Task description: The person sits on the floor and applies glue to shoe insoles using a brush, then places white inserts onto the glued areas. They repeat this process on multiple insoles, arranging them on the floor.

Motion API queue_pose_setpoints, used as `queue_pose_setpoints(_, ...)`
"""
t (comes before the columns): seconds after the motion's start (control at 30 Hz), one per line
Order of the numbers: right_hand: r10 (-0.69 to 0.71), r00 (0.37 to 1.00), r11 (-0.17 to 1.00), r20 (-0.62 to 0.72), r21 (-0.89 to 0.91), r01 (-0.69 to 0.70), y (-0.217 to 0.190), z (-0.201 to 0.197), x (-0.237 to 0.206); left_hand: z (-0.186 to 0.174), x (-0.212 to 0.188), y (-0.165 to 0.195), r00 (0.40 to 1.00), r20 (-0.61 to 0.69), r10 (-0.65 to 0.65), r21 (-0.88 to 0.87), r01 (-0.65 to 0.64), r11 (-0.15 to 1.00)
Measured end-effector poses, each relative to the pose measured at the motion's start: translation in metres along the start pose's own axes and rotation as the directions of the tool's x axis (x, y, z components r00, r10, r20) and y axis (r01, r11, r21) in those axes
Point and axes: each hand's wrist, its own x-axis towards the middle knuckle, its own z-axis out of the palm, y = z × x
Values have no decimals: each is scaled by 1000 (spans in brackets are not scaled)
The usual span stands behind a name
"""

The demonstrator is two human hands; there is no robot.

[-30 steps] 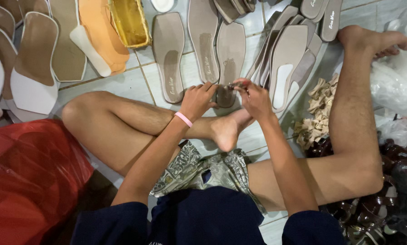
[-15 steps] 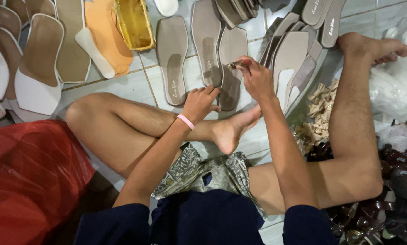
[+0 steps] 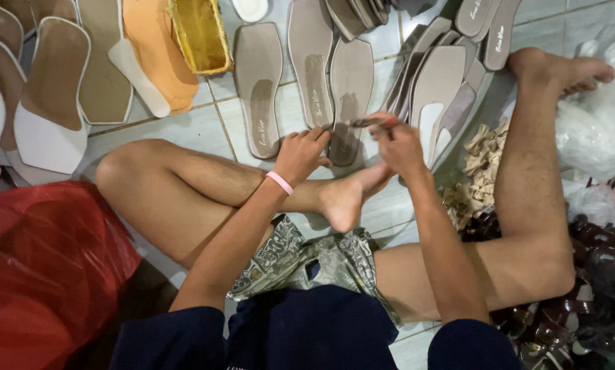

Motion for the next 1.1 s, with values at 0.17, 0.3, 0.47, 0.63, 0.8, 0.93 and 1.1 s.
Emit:
queue_pose_setpoints(0.17, 156, 971, 894, -183, 443, -61, -2, -4, 1, 5, -1, -1, 999, -31, 7, -33, -8, 999)
queue_pose_setpoints(0.3, 256, 957, 669, -134, 739, -76, -18, 7, 15, 1, -4, -1, 999, -3, 36, 48, -35, 998)
queue_pose_setpoints(0.47, 359, 933, 339, 12, 930, -142, -62, 43, 56, -29, -31, 7, 997, 73, -21, -77, 26, 997)
queue_pose_setpoints(0.63, 317, 946, 268, 66, 951, -156, -126, 101, 97, -59, -64, 9, 994, -5, -107, -154, 105, 983)
queue_pose_setpoints(0.8, 362, 925, 192, 112, 963, -192, -172, 160, 121, -45, -80, 1, 992, -70, -109, -161, 96, 982)
queue_pose_setpoints(0.93, 352, 928, 268, 126, 936, -228, -184, 185, 116, -17, -70, -8, 982, 89, -168, 58, 164, 985)
queue_pose_setpoints(1.1, 342, 938, 322, 65, 929, -182, -187, 191, 116, -6, -65, -13, 963, 173, -205, 84, 193, 978)
